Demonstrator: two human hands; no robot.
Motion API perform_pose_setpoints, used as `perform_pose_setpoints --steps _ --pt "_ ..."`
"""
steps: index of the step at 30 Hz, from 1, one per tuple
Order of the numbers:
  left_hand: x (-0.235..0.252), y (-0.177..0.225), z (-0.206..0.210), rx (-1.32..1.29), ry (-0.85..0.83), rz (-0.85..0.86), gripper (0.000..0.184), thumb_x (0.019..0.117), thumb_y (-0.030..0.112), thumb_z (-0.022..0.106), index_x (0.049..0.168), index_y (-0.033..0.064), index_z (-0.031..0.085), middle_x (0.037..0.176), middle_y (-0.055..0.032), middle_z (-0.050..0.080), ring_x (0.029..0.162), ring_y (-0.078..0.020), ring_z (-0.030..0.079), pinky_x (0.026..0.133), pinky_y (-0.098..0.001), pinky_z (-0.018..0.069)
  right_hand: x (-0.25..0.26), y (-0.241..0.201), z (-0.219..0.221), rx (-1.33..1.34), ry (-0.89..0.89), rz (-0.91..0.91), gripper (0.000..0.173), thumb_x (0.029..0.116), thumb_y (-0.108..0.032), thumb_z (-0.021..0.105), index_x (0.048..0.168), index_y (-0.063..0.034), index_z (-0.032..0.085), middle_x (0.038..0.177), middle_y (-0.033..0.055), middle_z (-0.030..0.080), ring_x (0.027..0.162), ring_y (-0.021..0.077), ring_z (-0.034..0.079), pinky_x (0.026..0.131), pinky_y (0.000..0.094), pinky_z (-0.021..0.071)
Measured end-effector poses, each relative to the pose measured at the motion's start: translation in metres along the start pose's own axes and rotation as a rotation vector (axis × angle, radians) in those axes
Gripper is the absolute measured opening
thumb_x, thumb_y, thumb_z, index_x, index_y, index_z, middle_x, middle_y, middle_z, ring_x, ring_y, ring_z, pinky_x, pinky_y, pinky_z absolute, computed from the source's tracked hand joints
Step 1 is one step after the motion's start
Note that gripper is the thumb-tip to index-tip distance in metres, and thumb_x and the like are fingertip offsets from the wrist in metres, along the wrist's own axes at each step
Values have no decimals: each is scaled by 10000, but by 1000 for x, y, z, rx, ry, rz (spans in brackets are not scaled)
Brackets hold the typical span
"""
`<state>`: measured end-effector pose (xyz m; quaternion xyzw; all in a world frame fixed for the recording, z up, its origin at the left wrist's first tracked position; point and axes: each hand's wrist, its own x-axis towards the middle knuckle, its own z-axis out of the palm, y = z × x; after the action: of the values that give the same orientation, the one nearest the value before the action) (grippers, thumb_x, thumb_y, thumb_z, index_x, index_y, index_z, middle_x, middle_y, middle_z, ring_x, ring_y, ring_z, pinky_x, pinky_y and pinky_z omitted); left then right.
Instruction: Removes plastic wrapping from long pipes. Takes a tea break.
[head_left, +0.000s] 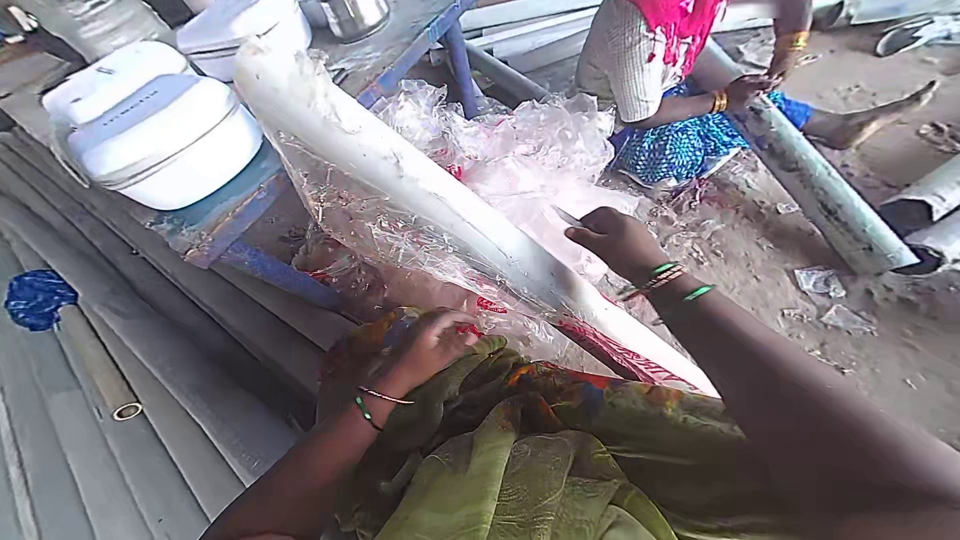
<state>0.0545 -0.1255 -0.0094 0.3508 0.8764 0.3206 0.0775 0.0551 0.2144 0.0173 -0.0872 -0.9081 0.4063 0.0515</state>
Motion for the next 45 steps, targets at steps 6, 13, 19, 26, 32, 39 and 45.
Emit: perform_pose_setpoints --steps 6,13,19,26,32,39,45 --pt "51 74 60 -256 -615 -192 516 1078 416 457 1329 -5 620 1284 -161 671 1188 -204 642 1061 -389 477 -82 47 -43 37 12 263 337 1054 -338 568 1126 -20 655 867 96 614 692 185 506 662 443 421" --pt "73 91 113 -752 -373 -667 564 1119 438 324 1106 -19 656 839 -69 742 720 -112 717 692 -255 578 -131 68 -38 -134 -7 200 287 1028 -297 626 1093 -23 677 737 113 580 666 267 539 627 527 416" --pt "61 81 137 -608 -79 -412 301 1021 133 623 1270 -35 606 1171 -149 658 1103 -124 622 1002 -315 502 -146 73 -32 -155 -85 193 227 1010 -253 661 1037 -30 688 701 82 571 632 237 536 593 493 421" --pt "56 68 143 -542 -55 -232 214 1002 68 625 1172 -60 643 1027 -99 673 956 -40 632 895 -225 524 -148 77 -35 -204 -128 150 200 999 -239 665 1038 -44 689 729 81 592 639 241 557 579 500 421" --pt "55 55 145 -475 -39 -30 228 981 82 630 1125 -91 664 1019 -109 698 993 -3 647 933 -182 517 -151 77 -33 -248 -149 -98 272 904 -96 660 1164 -15 679 990 187 664 887 383 651 709 578 503" --pt "54 49 141 -620 -178 -1 177 1026 80 551 1018 -56 665 827 18 654 815 76 607 821 -110 508 -149 84 -26 -375 -212 -214 310 901 -157 697 1205 -96 713 960 139 656 815 376 678 632 562 537" --pt "55 45 143 -578 -174 51 207 1029 104 548 1019 -58 677 842 -6 659 828 63 607 825 -118 506 -151 84 -21 -441 -189 -250 266 858 -170 750 1051 -14 654 956 206 643 868 460 674 633 598 521"
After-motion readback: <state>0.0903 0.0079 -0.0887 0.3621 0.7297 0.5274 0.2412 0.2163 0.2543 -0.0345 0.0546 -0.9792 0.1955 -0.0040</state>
